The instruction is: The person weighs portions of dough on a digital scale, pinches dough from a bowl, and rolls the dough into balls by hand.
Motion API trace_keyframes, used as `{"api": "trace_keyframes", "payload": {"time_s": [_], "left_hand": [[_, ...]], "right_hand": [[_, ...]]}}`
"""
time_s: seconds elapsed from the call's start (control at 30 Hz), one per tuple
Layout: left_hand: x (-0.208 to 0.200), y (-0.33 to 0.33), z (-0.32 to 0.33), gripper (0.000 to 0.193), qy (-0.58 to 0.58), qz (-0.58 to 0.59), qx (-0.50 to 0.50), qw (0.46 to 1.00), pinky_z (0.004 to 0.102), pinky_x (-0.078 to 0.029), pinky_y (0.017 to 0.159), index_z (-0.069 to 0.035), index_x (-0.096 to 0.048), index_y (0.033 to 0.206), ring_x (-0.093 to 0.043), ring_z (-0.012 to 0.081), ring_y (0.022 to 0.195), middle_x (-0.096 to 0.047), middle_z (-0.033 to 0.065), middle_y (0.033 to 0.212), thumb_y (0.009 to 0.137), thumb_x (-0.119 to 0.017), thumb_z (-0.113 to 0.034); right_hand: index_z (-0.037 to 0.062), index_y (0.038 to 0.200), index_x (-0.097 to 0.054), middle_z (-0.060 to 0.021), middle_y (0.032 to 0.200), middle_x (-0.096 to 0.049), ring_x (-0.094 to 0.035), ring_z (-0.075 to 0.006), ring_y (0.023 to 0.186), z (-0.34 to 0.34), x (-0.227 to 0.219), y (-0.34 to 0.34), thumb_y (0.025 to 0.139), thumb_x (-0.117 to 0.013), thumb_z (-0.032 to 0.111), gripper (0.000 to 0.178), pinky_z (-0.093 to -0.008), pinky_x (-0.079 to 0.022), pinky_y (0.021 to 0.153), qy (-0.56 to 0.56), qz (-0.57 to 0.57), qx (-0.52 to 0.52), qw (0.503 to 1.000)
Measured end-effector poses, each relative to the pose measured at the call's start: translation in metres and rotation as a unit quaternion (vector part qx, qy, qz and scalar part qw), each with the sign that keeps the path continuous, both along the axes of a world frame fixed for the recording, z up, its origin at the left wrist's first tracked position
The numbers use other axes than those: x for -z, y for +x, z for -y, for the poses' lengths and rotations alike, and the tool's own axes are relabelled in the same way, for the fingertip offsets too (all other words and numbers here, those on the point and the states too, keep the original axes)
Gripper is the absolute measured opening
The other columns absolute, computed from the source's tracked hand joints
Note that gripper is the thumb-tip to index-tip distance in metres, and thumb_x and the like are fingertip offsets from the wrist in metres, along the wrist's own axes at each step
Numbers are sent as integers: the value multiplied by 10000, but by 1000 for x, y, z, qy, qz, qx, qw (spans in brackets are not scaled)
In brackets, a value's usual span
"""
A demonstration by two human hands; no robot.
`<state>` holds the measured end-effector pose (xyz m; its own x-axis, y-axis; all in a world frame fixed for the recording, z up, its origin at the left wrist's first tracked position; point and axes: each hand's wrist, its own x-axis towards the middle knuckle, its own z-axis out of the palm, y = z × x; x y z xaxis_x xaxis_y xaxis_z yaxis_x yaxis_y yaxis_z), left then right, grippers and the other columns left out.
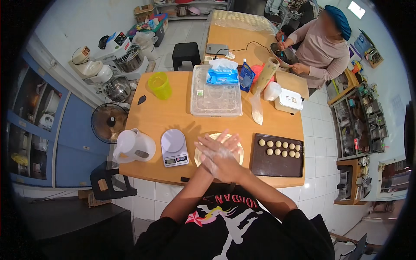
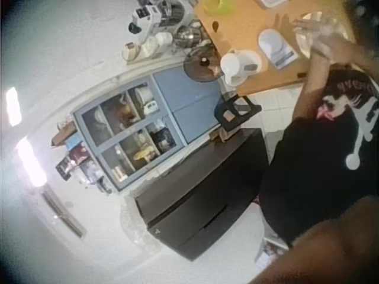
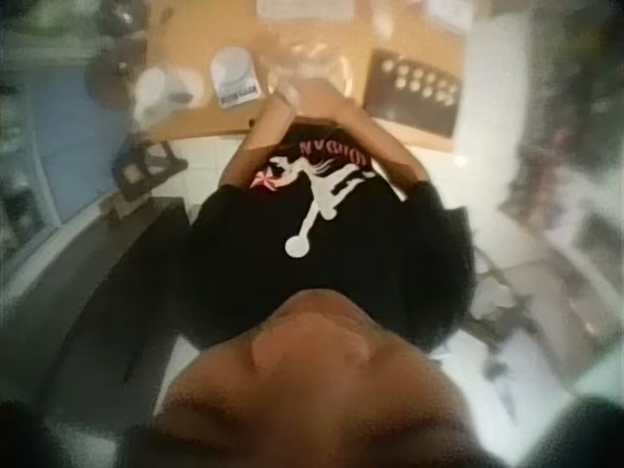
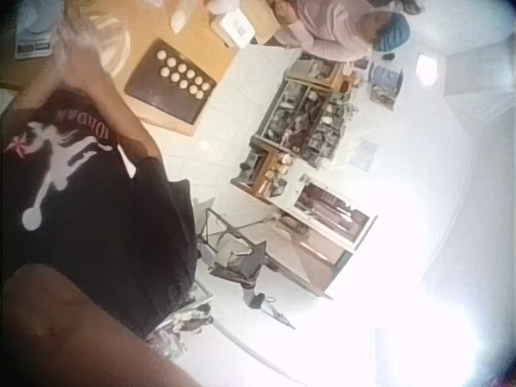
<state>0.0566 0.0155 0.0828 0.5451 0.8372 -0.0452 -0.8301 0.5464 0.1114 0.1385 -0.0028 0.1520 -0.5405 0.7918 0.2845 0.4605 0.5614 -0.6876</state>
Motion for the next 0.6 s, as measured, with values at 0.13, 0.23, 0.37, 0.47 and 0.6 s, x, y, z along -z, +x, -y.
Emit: {"api": "trace_keyframes", "payload": {"time_s": [0.13,0.23,0.37,0.47,0.6], "left_hand": [[-32,-4,3,828,-104,-49,-22,993,516,-250,1121,-57,-240,1473,-289,328,1386,-255,185,1522,911,-325,-659],[-32,19,18,750,-84,-98,-65,990,497,-217,1137,-117,-251,1479,-303,318,1380,-286,170,1508,938,-262,-637],[-7,3,0,820,59,-30,-51,997,475,-218,1141,-28,-293,1449,-281,306,1401,-292,202,1499,906,-341,-641],[-41,-3,-1,845,-72,52,-36,995,477,-225,1139,10,-296,1438,-286,316,1398,-308,200,1494,904,-356,-643],[-46,-15,-4,795,-120,75,-59,988,442,-261,1145,38,-358,1397,-348,315,1368,-415,202,1428,925,-366,-602]], "right_hand": [[10,1307,-505,-230,1413,-419,-391,-399,1315,-10,23,26,965,-391,237,426,-593,-268,1065,0,127,175,976],[43,1385,-439,-198,1453,-387,-310,-356,1381,-24,20,24,988,-384,320,487,-528,-175,1127,-71,91,171,979],[59,1132,-613,-258,973,-645,-627,-430,852,4,22,9,941,-455,348,381,-505,-479,789,142,88,144,975],[54,1391,-438,-172,1467,-385,-262,-317,1413,-27,-2,31,1008,-261,455,582,-498,-111,1150,12,43,74,996],[-23,1359,-454,-165,1465,-393,-311,-311,1394,-40,-35,48,1008,-236,441,622,-453,-155,1148,-191,-434,17,880]]}}
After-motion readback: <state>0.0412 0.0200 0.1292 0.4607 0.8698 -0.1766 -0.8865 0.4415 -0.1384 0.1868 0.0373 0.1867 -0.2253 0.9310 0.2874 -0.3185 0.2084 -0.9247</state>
